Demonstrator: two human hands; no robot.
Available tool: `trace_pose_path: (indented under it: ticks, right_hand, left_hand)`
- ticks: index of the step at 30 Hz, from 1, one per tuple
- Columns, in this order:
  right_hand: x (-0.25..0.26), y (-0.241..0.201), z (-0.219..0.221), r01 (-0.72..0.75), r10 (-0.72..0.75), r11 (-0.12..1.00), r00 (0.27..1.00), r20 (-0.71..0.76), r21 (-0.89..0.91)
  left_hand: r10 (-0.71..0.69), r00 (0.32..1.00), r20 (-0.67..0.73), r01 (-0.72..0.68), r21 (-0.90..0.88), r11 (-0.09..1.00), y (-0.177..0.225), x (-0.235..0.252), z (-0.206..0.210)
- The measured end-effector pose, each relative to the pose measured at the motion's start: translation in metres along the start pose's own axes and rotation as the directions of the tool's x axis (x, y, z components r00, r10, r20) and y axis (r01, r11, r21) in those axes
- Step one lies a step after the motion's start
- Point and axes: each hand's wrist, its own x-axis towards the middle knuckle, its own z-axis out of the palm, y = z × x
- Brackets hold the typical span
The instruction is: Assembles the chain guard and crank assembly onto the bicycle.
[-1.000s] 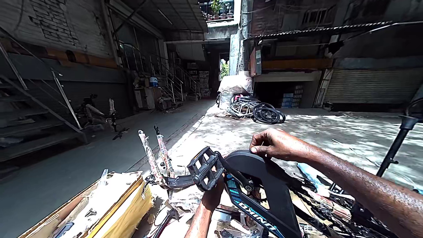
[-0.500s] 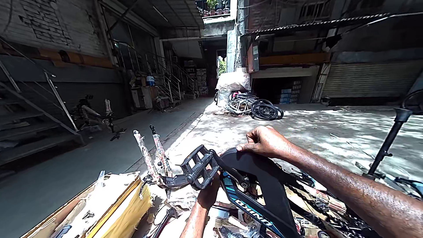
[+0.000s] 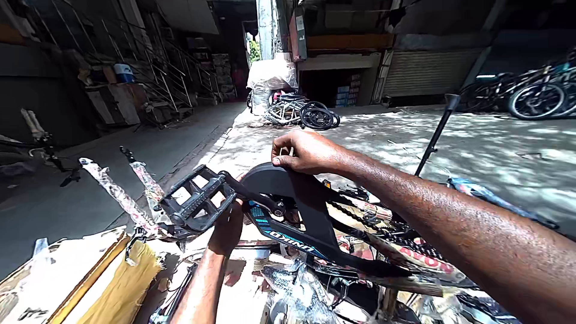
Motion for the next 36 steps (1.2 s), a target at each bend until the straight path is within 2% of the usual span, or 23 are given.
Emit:
trace_pose_path:
  ticks: [2,5,11,16,21,26,28,31,36]
  right_hand:
    - [0.003,-0.005,-0.002,-0.022,0.023,0.998,1.0,0.015,-0.059]
    - [0.008,-0.01,0.001,-0.071,0.07,0.98,0.997,-0.012,-0.188]
    - [0.002,-0.004,-0.001,0.078,-0.081,0.986,0.997,-0.015,-0.145]
    - [0.007,-0.017,0.003,-0.048,0.038,0.957,0.998,-0.041,-0.287]
    - [0.007,-0.012,-0.002,0.086,-0.086,0.976,0.996,0.011,-0.198]
    - [0.008,-0.021,0.004,-0.069,0.058,0.957,0.997,-0.046,-0.282]
    - [0.008,-0.017,0.003,-0.047,0.035,0.966,0.998,-0.05,-0.255]
    - [0.006,-0.011,0.001,0.073,-0.075,0.975,0.997,-0.002,-0.21]
    - [0.004,-0.021,0.003,-0.071,0.061,0.963,0.997,-0.048,-0.261]
  left_hand:
    - [0.012,0.999,0.034,-0.01,-0.074,0.997,0.002,0.0,0.0]
    - [0.05,0.997,0.065,-0.045,-0.076,0.996,0.012,-0.001,0.01]
    - [0.037,0.999,0.012,-0.036,-0.072,0.997,0.009,0.009,0.013]
    - [0.015,1.0,-0.018,-0.016,-0.075,0.997,0.01,0.008,0.017]
    - [-0.012,0.998,-0.062,0.007,-0.09,0.996,0.015,0.007,0.02]
    - [0.014,1.0,-0.023,-0.016,-0.087,0.996,0.011,0.008,0.018]
    - [0.025,0.999,-0.024,-0.027,-0.092,0.995,0.013,0.007,0.022]
    - [0.043,0.999,-0.016,-0.044,-0.103,0.994,0.014,0.006,0.024]
    - [0.079,0.996,0.033,-0.075,-0.101,0.992,0.007,0.008,0.018]
